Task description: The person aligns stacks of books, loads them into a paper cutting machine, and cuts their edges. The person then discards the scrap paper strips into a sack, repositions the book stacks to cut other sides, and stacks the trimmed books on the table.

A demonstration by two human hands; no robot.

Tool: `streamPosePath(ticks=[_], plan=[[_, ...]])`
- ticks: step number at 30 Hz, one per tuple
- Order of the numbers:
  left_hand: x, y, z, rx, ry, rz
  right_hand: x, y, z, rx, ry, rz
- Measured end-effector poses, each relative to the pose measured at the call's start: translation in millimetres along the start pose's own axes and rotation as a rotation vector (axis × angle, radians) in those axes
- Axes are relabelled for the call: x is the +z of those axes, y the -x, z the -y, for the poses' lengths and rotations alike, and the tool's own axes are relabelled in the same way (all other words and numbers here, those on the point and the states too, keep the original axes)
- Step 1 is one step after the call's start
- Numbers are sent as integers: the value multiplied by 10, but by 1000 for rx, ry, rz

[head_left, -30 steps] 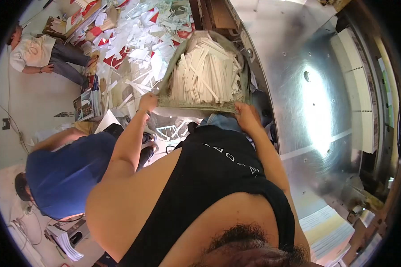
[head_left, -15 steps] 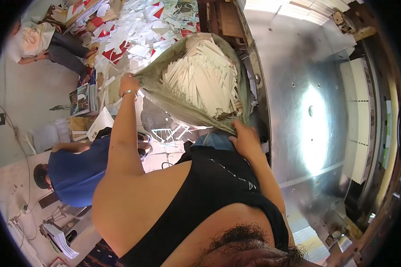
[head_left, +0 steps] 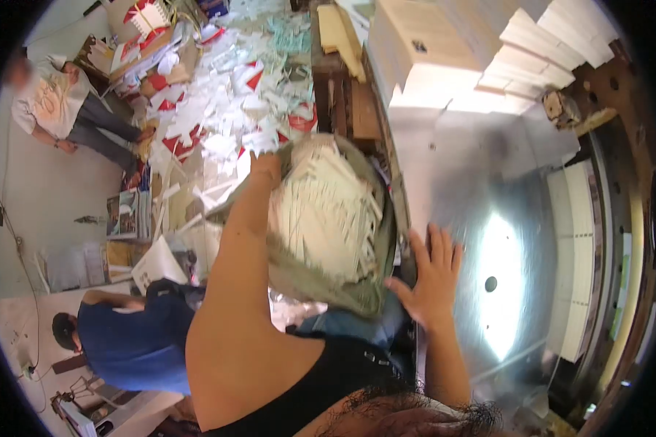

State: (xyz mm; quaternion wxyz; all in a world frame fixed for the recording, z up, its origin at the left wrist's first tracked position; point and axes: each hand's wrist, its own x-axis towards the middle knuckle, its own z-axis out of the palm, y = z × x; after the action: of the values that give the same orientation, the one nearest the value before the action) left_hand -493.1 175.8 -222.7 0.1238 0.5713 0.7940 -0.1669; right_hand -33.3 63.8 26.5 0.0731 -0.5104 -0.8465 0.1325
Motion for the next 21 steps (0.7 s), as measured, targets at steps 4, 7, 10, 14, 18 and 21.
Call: streamPosePath(ticks=[4, 7, 10, 14, 18, 21], plan=[[105, -287, -5, -67, 174, -142, -50, -46, -5, 38, 6, 98], [448, -550, 40, -124, 212, -235, -64, -93, -27, 58, -10, 148], [337, -716, 106, -127, 154, -145, -103, -138, -23, 69, 4, 191], [-292, -646, -15, -184, 36, -222, -91, -149, -49, 55, 13, 223], [-590, -934, 97, -428, 402, -465, -93, -136, -48, 50, 5, 203], [-803, -939, 154, -472, 568, -538, -106, -134, -24, 45, 6, 186]])
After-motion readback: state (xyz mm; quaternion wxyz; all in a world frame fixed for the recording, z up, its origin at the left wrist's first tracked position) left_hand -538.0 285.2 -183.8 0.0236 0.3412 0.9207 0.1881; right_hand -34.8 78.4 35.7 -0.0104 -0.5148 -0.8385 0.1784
